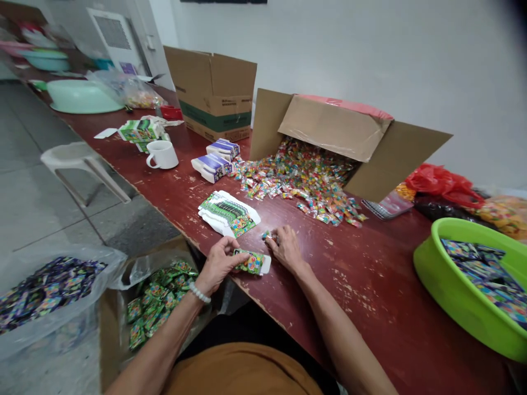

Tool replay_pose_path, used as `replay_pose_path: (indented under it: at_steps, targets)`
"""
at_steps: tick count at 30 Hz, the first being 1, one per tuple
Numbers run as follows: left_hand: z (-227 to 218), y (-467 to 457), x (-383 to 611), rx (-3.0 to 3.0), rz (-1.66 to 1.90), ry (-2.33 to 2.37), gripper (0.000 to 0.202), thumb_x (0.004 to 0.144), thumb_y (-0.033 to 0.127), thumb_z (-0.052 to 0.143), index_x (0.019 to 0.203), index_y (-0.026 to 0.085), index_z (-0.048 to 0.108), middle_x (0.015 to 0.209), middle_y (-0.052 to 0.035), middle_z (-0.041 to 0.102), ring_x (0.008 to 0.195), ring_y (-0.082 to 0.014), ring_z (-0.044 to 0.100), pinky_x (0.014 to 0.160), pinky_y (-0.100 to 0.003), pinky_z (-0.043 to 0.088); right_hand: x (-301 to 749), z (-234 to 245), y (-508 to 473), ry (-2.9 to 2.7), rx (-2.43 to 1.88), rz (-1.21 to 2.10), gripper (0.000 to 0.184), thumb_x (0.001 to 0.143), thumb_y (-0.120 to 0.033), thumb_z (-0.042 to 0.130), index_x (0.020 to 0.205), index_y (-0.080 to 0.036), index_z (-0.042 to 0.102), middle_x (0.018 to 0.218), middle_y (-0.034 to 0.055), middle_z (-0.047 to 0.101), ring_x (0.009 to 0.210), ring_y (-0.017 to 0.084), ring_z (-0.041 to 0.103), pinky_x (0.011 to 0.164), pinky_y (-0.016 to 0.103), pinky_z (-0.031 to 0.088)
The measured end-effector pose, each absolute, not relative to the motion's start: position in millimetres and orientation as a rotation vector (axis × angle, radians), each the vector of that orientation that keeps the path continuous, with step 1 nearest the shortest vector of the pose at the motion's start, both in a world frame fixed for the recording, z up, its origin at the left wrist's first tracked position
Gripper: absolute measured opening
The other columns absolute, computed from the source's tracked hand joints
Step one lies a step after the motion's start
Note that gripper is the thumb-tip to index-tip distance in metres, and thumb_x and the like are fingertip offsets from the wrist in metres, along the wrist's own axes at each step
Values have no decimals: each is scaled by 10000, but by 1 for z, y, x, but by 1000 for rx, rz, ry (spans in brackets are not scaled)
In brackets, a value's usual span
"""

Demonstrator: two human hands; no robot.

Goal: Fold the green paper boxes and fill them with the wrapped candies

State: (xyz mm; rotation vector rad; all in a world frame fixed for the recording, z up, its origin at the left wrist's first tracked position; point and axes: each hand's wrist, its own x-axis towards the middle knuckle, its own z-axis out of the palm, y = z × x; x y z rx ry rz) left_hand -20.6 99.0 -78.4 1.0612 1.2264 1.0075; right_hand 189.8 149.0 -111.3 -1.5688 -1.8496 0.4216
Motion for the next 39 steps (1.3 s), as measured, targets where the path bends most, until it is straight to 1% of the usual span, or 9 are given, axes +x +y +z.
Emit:
replay_pose_path:
  at_steps: [7,12,17,22,25,29,32,37,39]
  targets:
    - [-65,91,-36,1340,682,1088,423,614,283,795,967,150,603,777,9,611,648,-133,535,536,-208,409,199,-89,120,-1701,-1496,815,353,896,-510,506,945,-175,601,652,-18,580,555,140,519,538,247,425]
    - [-64,85,-32,1109,701,1053,435,673,375,783,979,136,586,878,-40,635,730,-166,591,622,-265,506,195,-74,87,-1626,-1266,1062,251,879,-427,566,936,-186,610,766,11,632,650,146,563,602,257,447]
    - [-66,76,-28,909,795,954,461,664,361,822,908,179,475,918,-35,638,741,-176,638,705,-340,554,194,-63,80,-1874,-1210,705,100,894,-265,555,916,-204,632,870,48,631,764,169,588,707,287,468]
    - [-64,69,-23,1004,855,860,441,675,336,819,867,182,453,836,1,602,713,-146,608,686,-298,543,192,-45,78,-1988,-1204,520,107,899,-172,529,908,-199,632,860,59,583,742,164,578,679,273,470]
    - [-59,67,-15,1107,758,829,419,661,314,814,880,171,488,800,10,585,700,-135,584,635,-245,512,190,-38,74,-2138,-1075,649,122,917,-173,515,935,-207,630,879,50,620,776,156,604,704,266,474]
    - [-55,64,1,1185,630,760,470,697,275,761,1094,158,538,867,-28,606,698,-138,561,600,-236,495,187,-36,73,-2008,-1063,923,277,912,-207,518,1188,-222,520,889,29,694,773,155,652,716,283,500]
    - [-54,62,9,1134,708,733,502,724,291,734,1161,156,528,844,-26,588,628,-122,539,557,-237,486,184,-38,75,-1764,-1182,974,283,869,-228,561,1148,-216,521,855,27,721,747,172,672,693,296,511]
    - [-54,59,13,999,804,759,415,693,300,765,1034,152,580,735,-1,589,540,-114,535,506,-224,472,180,-35,70,-1812,-1147,954,210,863,-235,567,1072,-237,577,822,16,718,710,167,648,683,293,491]
    - [-54,60,13,874,828,754,358,769,427,697,973,147,607,690,-17,599,527,-133,552,497,-237,477,179,-32,68,-1682,-1084,1007,174,894,-272,525,1056,-238,580,871,20,703,695,148,623,673,282,488]
